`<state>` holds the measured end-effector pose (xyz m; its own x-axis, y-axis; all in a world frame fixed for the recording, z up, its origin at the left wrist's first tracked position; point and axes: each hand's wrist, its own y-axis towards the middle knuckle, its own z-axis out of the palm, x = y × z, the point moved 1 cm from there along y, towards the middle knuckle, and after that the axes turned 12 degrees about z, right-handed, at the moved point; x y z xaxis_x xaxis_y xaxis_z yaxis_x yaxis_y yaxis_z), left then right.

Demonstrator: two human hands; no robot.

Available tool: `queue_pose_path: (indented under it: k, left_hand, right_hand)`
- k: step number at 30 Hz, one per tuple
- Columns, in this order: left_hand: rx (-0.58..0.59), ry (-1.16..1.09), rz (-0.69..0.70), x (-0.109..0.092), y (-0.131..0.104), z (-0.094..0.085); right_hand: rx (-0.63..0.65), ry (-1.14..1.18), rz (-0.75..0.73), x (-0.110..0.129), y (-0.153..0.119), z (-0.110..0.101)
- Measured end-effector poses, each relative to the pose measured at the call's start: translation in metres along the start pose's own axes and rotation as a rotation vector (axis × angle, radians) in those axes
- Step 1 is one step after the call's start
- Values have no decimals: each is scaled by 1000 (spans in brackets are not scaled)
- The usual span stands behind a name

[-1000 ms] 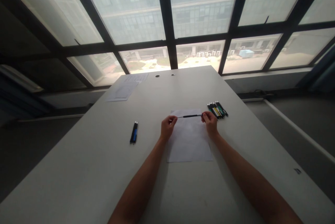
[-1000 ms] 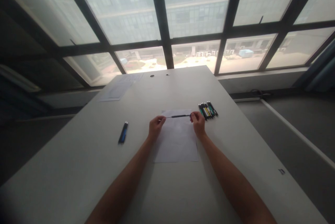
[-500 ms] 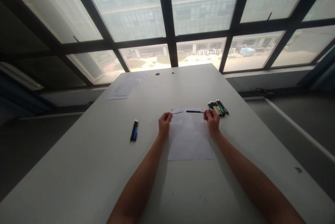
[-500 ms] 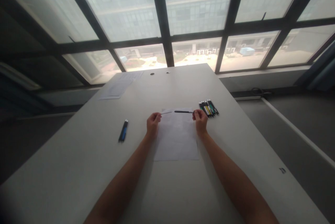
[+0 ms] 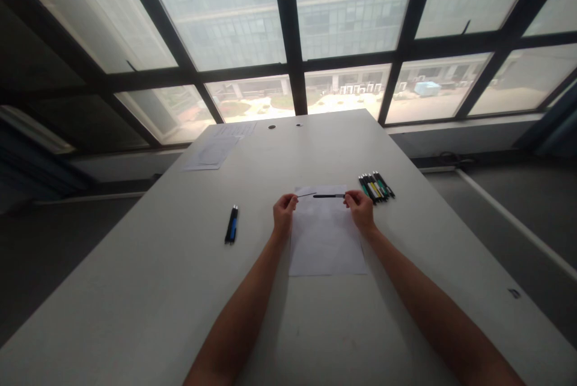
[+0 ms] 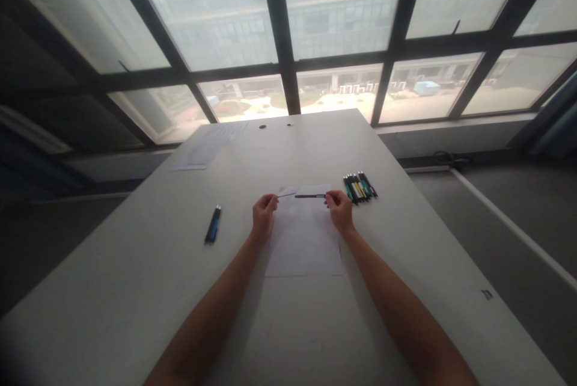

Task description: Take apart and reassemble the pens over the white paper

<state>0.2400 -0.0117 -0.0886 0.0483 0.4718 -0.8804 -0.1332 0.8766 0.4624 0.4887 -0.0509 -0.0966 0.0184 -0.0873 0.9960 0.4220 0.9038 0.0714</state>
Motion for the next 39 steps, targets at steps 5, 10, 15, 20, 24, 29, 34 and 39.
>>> queue_pose_path:
  k: [5, 10, 15, 20, 24, 29, 34, 39]
  left_hand:
    - [80, 64, -9, -7, -2, 3]
    - [142, 96, 0, -11, -4, 4]
    - [232, 139, 51, -12, -6, 6]
    - [296, 192, 98, -13, -6, 7]
    - [361, 222, 133, -14, -6, 9]
    - [435, 277, 179, -16, -7, 13]
    - [436, 315, 163, -15, -6, 16]
    - [500, 382, 213, -9, -8, 18]
  right_hand:
    - [103, -235, -81, -2, -5, 6]
    - [120, -486, -206, -3, -9, 9]
    - [117, -553, -344, 6, -14, 10]
    - [223, -495, -393, 19, -22, 12]
    - [292, -441, -355, 20, -23, 13]
    - [297, -440, -345, 16, -21, 12]
    - [197, -468, -347, 13, -17, 10]
    - [113, -520, -380, 12, -16, 9]
